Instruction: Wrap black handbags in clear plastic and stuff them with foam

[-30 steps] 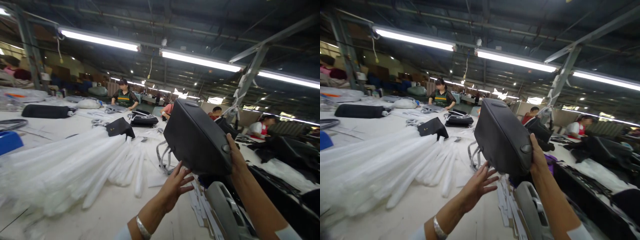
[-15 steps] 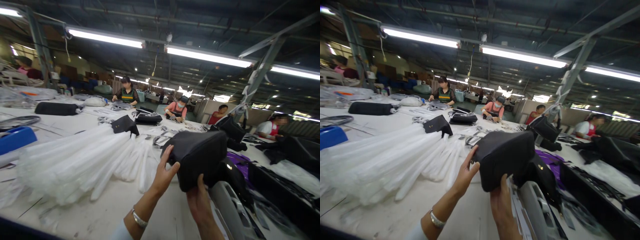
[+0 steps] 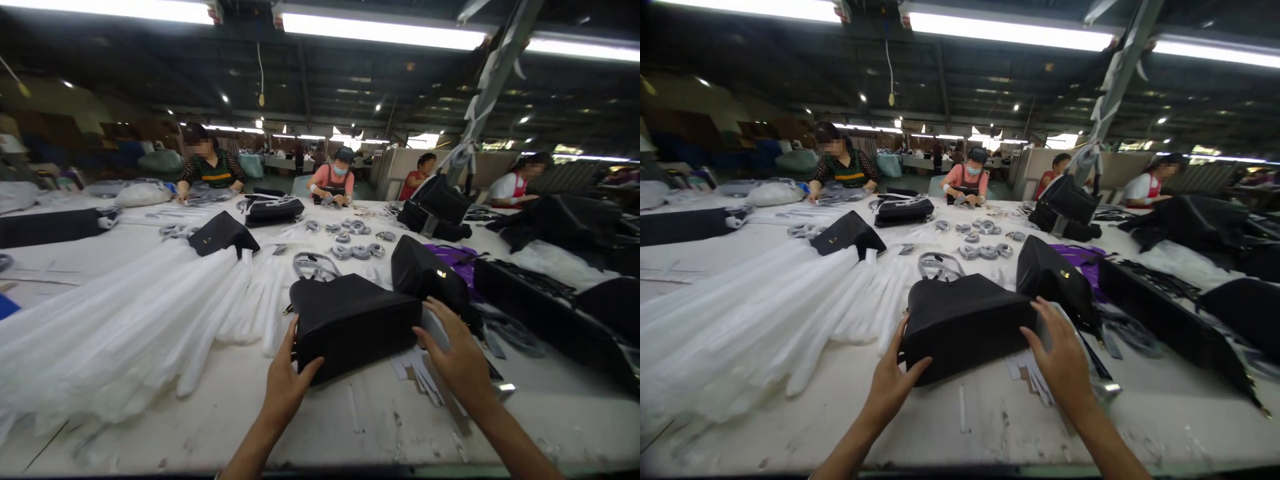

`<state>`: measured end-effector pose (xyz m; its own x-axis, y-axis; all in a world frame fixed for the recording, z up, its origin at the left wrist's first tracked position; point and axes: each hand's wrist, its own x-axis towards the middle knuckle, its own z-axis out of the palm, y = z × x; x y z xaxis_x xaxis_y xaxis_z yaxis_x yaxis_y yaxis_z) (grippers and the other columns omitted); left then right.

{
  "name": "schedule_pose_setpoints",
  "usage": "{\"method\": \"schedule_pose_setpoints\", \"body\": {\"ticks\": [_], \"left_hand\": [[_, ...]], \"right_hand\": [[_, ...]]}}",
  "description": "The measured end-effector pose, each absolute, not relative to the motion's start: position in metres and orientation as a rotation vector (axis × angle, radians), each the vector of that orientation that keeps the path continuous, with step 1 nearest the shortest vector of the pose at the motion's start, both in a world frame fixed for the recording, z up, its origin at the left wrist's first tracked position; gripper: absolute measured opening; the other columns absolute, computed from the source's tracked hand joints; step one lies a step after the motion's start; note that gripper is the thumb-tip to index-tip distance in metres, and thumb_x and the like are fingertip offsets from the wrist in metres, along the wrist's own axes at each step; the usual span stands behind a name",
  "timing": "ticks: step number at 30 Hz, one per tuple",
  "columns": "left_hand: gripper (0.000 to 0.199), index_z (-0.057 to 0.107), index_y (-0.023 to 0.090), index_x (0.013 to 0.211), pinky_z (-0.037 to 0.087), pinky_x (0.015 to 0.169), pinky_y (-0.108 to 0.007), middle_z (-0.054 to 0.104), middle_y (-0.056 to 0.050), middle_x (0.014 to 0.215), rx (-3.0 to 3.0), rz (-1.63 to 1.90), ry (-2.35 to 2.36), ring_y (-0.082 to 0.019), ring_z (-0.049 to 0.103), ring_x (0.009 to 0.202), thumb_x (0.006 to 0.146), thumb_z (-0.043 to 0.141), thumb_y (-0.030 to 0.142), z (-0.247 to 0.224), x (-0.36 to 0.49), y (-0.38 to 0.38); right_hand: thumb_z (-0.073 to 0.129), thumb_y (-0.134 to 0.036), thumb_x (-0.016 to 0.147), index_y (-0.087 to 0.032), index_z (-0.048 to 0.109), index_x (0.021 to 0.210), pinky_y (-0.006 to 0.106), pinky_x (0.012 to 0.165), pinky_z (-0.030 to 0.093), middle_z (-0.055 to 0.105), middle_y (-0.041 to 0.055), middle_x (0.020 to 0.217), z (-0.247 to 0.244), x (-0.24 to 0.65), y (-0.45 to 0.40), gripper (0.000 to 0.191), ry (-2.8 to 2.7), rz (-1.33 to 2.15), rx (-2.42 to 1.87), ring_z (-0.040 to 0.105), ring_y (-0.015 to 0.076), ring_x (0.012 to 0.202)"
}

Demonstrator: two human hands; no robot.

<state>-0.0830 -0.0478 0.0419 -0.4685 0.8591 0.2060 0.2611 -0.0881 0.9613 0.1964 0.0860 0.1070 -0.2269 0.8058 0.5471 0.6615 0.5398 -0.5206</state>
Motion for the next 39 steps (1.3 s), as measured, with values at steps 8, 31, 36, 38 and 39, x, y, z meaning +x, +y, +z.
{"method": "schedule_pose_setpoints", "body": {"ticks": [8, 31, 36, 38, 39], "left_hand": [[0.083, 0.027, 0.025, 0.151, 0.044, 0.104, -0.038, 0.048, -0.008, 0.144, 1.135, 1.595, 1.756, -0.027, 0.052, 0.126, 0.080, 0.068, 0.044, 0.053, -0.109, -0.066], [0.078, 0.038, 0.024, 0.146, 0.038, 0.110, -0.045, 0.037, -0.012, 0.153, 1.534, 1.320, 1.678, -0.032, 0.038, 0.139, 0.078, 0.072, 0.043, 0.076, -0.191, -0.078], [0.045, 0.058, 0.022, 0.118, 0.034, 0.113, -0.045, 0.052, -0.011, 0.140, 1.746, 1.312, 1.711, -0.030, 0.044, 0.134, 0.080, 0.070, 0.043, 0.071, -0.179, -0.067], [0.041, 0.061, 0.021, 0.111, 0.038, 0.108, -0.043, 0.061, -0.011, 0.128, 1.775, 1.361, 1.784, -0.030, 0.049, 0.129, 0.079, 0.069, 0.045, 0.058, -0.176, -0.069], [0.039, 0.062, 0.020, 0.108, 0.041, 0.104, -0.041, 0.065, -0.010, 0.121, 1.762, 1.373, 1.848, -0.029, 0.054, 0.123, 0.080, 0.068, 0.046, 0.051, -0.175, -0.069]], "right_hand": [[0.072, -0.050, 0.072, -0.028, 0.049, 0.136, 0.048, 0.102, 0.047, 0.060, 0.0085, 0.130, 0.103, 0.201, 0.125, 0.071, -1.939, 0.856, -1.268, 0.062, 0.0311, 0.113], [0.070, -0.055, 0.073, -0.028, 0.057, 0.127, 0.052, 0.111, 0.035, 0.044, 0.0091, 0.149, 0.058, 0.215, 0.080, 0.062, -2.217, 0.715, -1.130, 0.042, 0.0359, 0.135], [0.067, -0.056, 0.075, -0.027, 0.059, 0.120, 0.041, 0.096, 0.052, 0.068, 0.0077, 0.122, 0.044, 0.219, 0.081, 0.053, -2.209, 0.768, -1.124, 0.065, 0.0309, 0.108], [0.067, -0.059, 0.073, -0.026, 0.062, 0.115, 0.040, 0.091, 0.054, 0.070, 0.0078, 0.115, 0.031, 0.222, 0.078, 0.053, -2.148, 0.702, -1.198, 0.068, 0.0314, 0.102], [0.066, -0.062, 0.073, -0.025, 0.062, 0.113, 0.040, 0.089, 0.055, 0.071, 0.0083, 0.113, 0.024, 0.224, 0.077, 0.054, -2.111, 0.672, -1.243, 0.068, 0.0319, 0.099]]}}
